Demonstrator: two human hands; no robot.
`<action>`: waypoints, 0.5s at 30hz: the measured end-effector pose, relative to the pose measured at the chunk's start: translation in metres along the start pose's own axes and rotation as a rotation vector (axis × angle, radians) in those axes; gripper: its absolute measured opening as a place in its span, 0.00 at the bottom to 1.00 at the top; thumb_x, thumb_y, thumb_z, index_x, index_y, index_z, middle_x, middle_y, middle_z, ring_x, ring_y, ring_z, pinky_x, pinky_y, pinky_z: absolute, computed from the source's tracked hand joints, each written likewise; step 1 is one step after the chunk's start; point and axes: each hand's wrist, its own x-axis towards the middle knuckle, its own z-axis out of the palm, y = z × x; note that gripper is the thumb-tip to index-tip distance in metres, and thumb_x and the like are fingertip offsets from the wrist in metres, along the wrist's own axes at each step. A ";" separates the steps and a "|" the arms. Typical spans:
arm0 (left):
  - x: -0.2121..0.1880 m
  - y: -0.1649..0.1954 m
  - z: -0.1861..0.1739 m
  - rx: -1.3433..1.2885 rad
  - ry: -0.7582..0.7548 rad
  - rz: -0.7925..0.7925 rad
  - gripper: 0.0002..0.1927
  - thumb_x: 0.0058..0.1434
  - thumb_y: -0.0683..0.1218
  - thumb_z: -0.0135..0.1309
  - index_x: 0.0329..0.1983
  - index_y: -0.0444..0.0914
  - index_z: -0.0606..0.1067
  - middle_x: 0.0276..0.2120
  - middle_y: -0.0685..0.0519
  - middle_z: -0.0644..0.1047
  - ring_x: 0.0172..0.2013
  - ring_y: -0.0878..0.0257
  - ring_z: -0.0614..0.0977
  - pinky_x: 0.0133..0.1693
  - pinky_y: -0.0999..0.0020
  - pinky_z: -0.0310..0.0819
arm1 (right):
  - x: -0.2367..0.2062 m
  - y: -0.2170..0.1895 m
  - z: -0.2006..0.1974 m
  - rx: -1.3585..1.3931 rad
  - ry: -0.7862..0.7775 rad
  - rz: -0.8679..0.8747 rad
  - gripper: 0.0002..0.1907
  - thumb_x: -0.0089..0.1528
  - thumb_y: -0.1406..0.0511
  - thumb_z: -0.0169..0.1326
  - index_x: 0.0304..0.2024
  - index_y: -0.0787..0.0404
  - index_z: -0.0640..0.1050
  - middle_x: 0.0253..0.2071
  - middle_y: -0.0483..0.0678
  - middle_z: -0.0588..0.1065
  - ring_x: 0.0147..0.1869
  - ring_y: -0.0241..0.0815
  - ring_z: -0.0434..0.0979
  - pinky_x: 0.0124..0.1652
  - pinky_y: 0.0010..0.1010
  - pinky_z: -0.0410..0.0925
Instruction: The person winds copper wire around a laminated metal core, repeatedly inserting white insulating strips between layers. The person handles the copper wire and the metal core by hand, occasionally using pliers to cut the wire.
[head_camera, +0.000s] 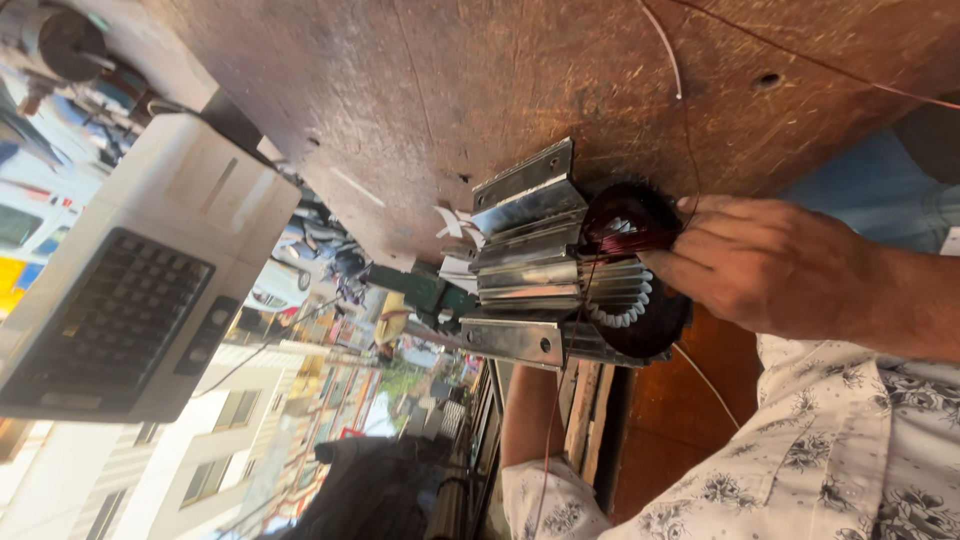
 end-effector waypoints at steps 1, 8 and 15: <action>-0.002 0.002 0.000 0.007 0.003 -0.003 0.31 0.65 0.47 0.59 0.69 0.37 0.65 0.67 0.45 0.66 0.65 0.53 0.73 0.65 0.59 0.70 | 0.001 0.000 -0.001 0.018 0.029 0.012 0.14 0.55 0.75 0.58 0.43 0.63 0.83 0.31 0.53 0.83 0.34 0.42 0.85 0.45 0.37 0.78; 0.000 0.000 0.007 0.062 -0.008 0.007 0.31 0.64 0.47 0.59 0.69 0.37 0.65 0.67 0.45 0.66 0.65 0.52 0.72 0.65 0.59 0.70 | -0.002 -0.005 0.002 0.035 0.056 0.076 0.11 0.55 0.72 0.59 0.40 0.64 0.83 0.29 0.52 0.83 0.35 0.44 0.85 0.44 0.38 0.78; 0.018 -0.022 0.067 0.145 -0.016 0.062 0.31 0.64 0.46 0.59 0.69 0.37 0.65 0.67 0.44 0.66 0.65 0.52 0.72 0.65 0.59 0.71 | -0.013 -0.010 0.007 -0.158 -0.340 -0.012 0.20 0.70 0.69 0.47 0.64 0.65 0.70 0.25 0.47 0.75 0.29 0.40 0.78 0.34 0.34 0.74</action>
